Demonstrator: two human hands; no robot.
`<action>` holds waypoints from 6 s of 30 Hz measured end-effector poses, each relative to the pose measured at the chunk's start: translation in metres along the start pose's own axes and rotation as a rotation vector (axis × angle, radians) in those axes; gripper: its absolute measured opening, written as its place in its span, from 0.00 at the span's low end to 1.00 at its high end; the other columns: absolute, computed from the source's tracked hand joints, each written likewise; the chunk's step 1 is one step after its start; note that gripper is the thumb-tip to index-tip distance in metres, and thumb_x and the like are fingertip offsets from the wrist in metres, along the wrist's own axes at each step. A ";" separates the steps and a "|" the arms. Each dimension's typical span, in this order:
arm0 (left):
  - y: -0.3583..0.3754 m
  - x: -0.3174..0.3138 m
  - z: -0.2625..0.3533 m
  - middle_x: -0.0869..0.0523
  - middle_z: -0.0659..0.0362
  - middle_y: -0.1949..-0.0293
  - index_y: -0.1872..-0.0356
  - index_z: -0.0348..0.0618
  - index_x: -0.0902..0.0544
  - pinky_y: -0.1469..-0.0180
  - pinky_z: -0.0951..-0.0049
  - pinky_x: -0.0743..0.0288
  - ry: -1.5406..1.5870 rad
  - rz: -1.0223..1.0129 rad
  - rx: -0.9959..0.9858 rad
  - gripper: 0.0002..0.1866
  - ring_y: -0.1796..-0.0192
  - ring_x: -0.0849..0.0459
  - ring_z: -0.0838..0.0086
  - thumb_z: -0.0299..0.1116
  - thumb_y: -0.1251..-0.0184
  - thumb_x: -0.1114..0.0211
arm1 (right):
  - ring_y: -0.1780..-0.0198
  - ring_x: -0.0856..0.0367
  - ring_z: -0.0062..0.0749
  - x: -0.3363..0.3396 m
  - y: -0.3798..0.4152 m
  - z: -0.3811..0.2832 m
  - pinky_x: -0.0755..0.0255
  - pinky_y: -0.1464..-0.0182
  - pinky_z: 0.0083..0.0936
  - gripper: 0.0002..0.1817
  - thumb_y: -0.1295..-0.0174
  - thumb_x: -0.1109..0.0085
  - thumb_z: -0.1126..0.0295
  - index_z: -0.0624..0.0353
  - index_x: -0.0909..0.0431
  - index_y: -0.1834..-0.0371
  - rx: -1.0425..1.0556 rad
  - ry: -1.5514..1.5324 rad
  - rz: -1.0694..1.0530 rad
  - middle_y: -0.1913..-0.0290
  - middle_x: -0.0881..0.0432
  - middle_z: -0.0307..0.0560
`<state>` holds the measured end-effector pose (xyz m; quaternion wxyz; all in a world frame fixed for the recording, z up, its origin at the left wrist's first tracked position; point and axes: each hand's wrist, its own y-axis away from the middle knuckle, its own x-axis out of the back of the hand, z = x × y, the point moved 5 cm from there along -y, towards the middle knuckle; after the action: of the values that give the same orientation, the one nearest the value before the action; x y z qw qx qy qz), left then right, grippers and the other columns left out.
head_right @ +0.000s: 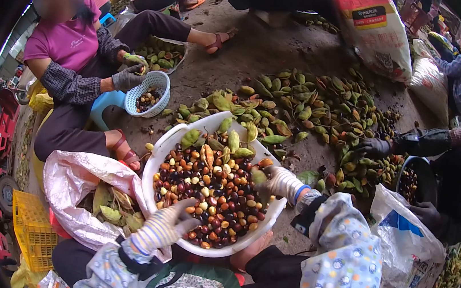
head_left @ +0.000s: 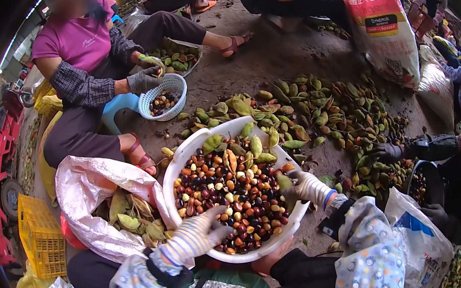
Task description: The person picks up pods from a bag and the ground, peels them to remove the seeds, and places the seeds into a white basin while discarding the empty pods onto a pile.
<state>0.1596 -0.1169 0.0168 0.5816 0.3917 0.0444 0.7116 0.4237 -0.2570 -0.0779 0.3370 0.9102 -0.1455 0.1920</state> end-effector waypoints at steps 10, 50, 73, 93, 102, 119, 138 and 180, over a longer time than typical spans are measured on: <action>-0.036 -0.047 0.019 0.28 0.45 0.42 0.29 0.41 0.61 0.44 0.68 0.30 0.452 0.119 -0.140 0.52 0.43 0.24 0.61 0.37 0.46 0.31 | 0.62 0.24 0.23 -0.042 0.062 -0.124 0.28 0.60 0.24 0.29 0.48 0.31 0.52 0.63 0.28 0.54 0.057 -0.207 -0.196 0.66 0.21 0.43; -0.020 -0.066 0.006 0.21 0.52 0.53 0.29 0.47 0.47 0.73 0.78 0.20 0.749 -0.218 0.284 0.32 0.74 0.17 0.73 0.39 0.31 0.44 | 0.62 0.18 0.33 -0.087 0.016 -0.068 0.25 0.58 0.28 0.21 0.58 0.34 0.72 0.55 0.23 0.55 0.351 -0.028 -0.252 0.67 0.18 0.47; 0.056 0.103 -0.013 0.18 0.47 0.59 0.52 0.40 0.22 0.51 0.60 0.26 -0.565 0.146 -0.197 0.21 0.55 0.19 0.54 0.33 0.49 0.32 | 0.46 0.25 0.52 0.011 -0.054 0.007 0.28 0.48 0.40 0.25 0.48 0.39 0.66 0.53 0.28 0.44 -0.077 0.648 0.216 0.44 0.28 0.57; -0.047 -0.012 -0.019 0.19 0.59 0.62 0.46 0.38 0.25 0.59 0.76 0.22 0.768 -0.016 -0.004 0.18 0.60 0.18 0.75 0.39 0.31 0.46 | 0.56 0.21 0.27 -0.075 0.018 -0.126 0.26 0.53 0.27 0.23 0.46 0.32 0.61 0.60 0.26 0.51 0.513 -0.344 -0.274 0.59 0.19 0.44; -0.047 -0.022 -0.022 0.17 0.47 0.70 0.45 0.32 0.27 0.64 0.64 0.23 0.262 0.331 -0.202 0.21 0.68 0.15 0.63 0.30 0.39 0.45 | 0.59 0.23 0.20 -0.086 0.019 -0.113 0.26 0.55 0.20 0.13 0.39 0.39 0.67 0.60 0.25 0.55 0.120 -0.887 -0.398 0.61 0.19 0.39; -0.041 -0.013 -0.015 0.16 0.51 0.64 0.53 0.46 0.20 0.56 0.63 0.23 0.130 0.037 -0.027 0.16 0.62 0.17 0.57 0.27 0.43 0.46 | 0.56 0.20 0.35 -0.064 -0.022 -0.086 0.26 0.56 0.29 0.22 0.51 0.32 0.67 0.57 0.24 0.51 0.345 0.070 -0.428 0.58 0.19 0.50; -0.049 -0.027 -0.028 0.19 0.59 0.64 0.50 0.35 0.25 0.62 0.77 0.21 1.242 -0.084 0.121 0.20 0.61 0.19 0.76 0.42 0.32 0.42 | 0.57 0.22 0.28 -0.010 -0.049 -0.039 0.26 0.54 0.26 0.27 0.58 0.26 0.70 0.63 0.25 0.52 0.190 -0.191 0.102 0.60 0.18 0.48; -0.043 -0.007 -0.025 0.19 0.65 0.72 0.62 0.38 0.20 0.67 0.83 0.29 0.809 0.029 0.057 0.17 0.71 0.23 0.84 0.45 0.33 0.41 | 0.58 0.26 0.17 -0.098 0.016 -0.107 0.29 0.55 0.20 0.17 0.43 0.35 0.69 0.61 0.26 0.53 0.378 -0.644 -0.526 0.61 0.21 0.36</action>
<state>0.1786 -0.0995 -0.0267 0.4960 0.0966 0.2838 0.8149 0.3033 -0.1838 -0.0377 0.1399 0.9750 0.0307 -0.1697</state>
